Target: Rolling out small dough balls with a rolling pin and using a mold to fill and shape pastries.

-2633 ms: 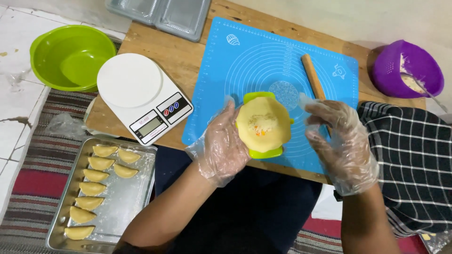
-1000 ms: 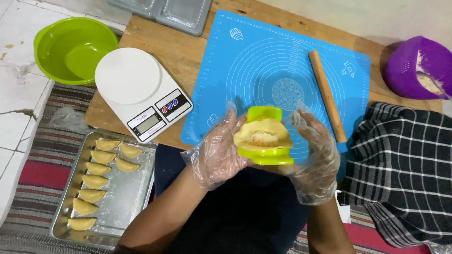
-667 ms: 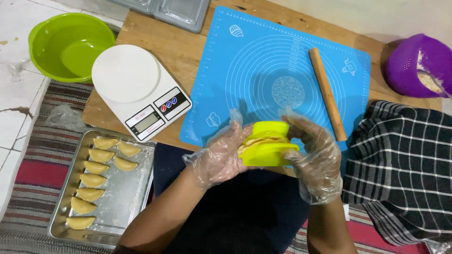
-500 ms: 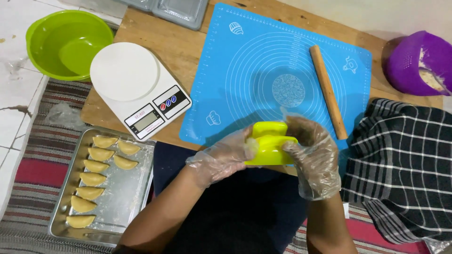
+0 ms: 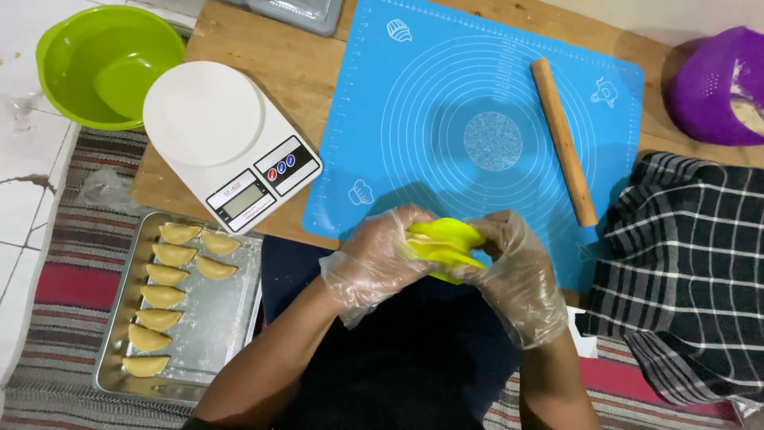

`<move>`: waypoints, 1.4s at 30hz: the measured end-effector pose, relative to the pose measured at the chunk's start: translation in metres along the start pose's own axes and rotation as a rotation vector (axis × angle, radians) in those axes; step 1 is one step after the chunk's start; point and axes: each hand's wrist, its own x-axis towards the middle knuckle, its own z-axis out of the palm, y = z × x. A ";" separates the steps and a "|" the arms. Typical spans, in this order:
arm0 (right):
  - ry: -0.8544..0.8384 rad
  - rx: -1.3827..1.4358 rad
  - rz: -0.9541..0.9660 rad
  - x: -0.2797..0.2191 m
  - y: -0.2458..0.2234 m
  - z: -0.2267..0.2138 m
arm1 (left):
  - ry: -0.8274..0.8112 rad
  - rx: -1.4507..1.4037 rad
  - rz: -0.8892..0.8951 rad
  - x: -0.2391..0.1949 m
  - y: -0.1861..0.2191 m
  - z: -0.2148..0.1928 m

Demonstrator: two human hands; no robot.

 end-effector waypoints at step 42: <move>0.356 0.212 -0.277 0.067 0.037 0.038 | 0.256 0.198 0.400 0.026 -0.020 0.043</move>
